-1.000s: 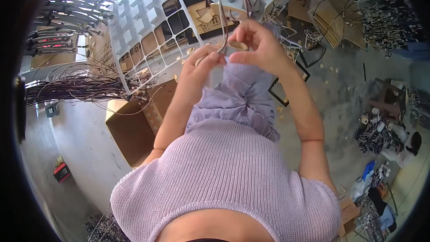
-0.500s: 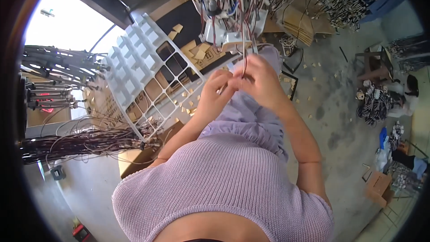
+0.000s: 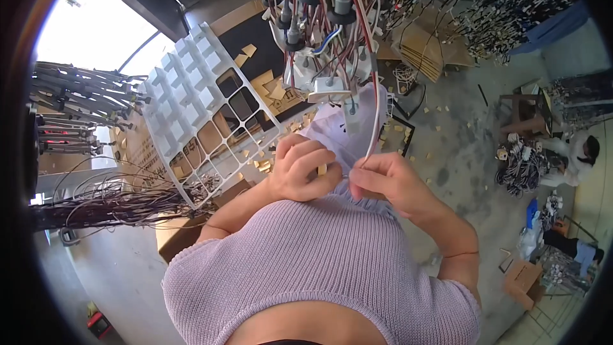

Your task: Wrap electrical tape around a bundle of wires and a plastic component.

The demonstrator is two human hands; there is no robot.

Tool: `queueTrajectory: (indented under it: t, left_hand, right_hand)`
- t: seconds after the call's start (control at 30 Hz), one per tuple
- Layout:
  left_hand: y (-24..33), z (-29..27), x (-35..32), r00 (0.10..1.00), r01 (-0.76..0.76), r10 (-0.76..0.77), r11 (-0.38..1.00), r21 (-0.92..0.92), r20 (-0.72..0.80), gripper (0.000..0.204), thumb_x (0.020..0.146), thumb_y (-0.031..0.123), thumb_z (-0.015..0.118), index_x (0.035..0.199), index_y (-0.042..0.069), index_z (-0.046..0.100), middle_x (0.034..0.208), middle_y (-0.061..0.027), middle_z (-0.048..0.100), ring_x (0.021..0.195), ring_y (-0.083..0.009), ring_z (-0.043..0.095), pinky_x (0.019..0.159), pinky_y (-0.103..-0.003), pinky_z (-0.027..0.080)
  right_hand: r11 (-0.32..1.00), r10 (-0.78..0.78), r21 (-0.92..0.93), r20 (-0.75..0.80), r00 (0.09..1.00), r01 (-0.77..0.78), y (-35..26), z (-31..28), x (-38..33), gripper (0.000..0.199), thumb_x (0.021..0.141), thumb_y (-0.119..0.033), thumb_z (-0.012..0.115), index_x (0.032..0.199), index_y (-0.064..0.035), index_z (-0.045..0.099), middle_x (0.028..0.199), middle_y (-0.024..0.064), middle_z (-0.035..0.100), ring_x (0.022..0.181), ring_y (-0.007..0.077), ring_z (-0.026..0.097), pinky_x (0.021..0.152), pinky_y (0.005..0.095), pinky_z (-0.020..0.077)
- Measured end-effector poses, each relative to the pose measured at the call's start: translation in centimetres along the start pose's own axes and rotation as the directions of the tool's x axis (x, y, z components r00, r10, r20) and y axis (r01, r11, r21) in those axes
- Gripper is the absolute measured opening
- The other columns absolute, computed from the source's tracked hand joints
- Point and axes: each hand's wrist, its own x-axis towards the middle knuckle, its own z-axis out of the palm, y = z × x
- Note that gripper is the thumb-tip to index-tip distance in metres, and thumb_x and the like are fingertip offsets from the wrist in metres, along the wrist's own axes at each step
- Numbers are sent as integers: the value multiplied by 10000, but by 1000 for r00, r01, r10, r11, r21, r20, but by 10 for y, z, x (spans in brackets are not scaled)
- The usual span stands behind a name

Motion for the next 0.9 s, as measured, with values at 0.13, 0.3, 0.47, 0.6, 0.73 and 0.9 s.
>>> queueTrajectory:
  t: [0.13,0.3,0.47,0.6,0.73,0.9]
  left_hand:
    - [17,22,6,997,43,-42,999,17,-69,248,627,118,739,841,188,634,1041,-31,605,926,-203,604,823,-362,487]
    - [19,43,3,997,70,-68,997,44,-49,258,627,105,728,857,185,644,1035,-29,610,924,-199,610,809,-342,487]
    - [-16,27,-17,906,381,-406,905,188,121,272,692,191,744,953,130,700,1201,-100,609,1072,-235,598,976,-477,368]
    - [-17,19,-21,771,330,-296,943,44,564,575,917,470,570,1275,20,587,1442,-177,506,1370,-332,482,1136,-541,221]
    - [-37,29,-12,830,453,-532,817,-356,-166,350,985,294,500,1165,11,601,1285,-149,601,1137,-262,582,978,-409,419]
    - [-151,53,-11,446,704,-762,623,-341,-470,196,937,125,576,1094,13,615,1096,-106,618,1030,-254,579,892,-338,464]
  right_hand:
    - [997,-12,82,45,999,8,7,-36,-17,267,974,-211,630,798,-17,680,726,26,643,603,39,473,532,203,302]
    - [994,-3,108,-71,997,11,6,-42,-18,260,959,-201,635,780,-16,672,711,36,644,600,53,494,529,203,297]
    - [203,-656,671,-448,608,713,-93,-46,-70,21,856,-14,620,875,-14,613,844,61,589,734,163,561,759,335,531]
    - [312,-876,310,-272,399,898,-80,-60,-75,89,903,-111,569,861,-38,544,762,63,499,648,199,503,681,374,481]
    - [773,-615,-40,194,764,633,-22,-21,-3,344,951,-337,626,766,-47,631,735,68,629,612,214,562,588,328,455]
    - [743,-669,376,389,634,553,-75,80,111,653,950,-199,687,1449,-8,311,1165,132,565,789,143,633,697,280,531]
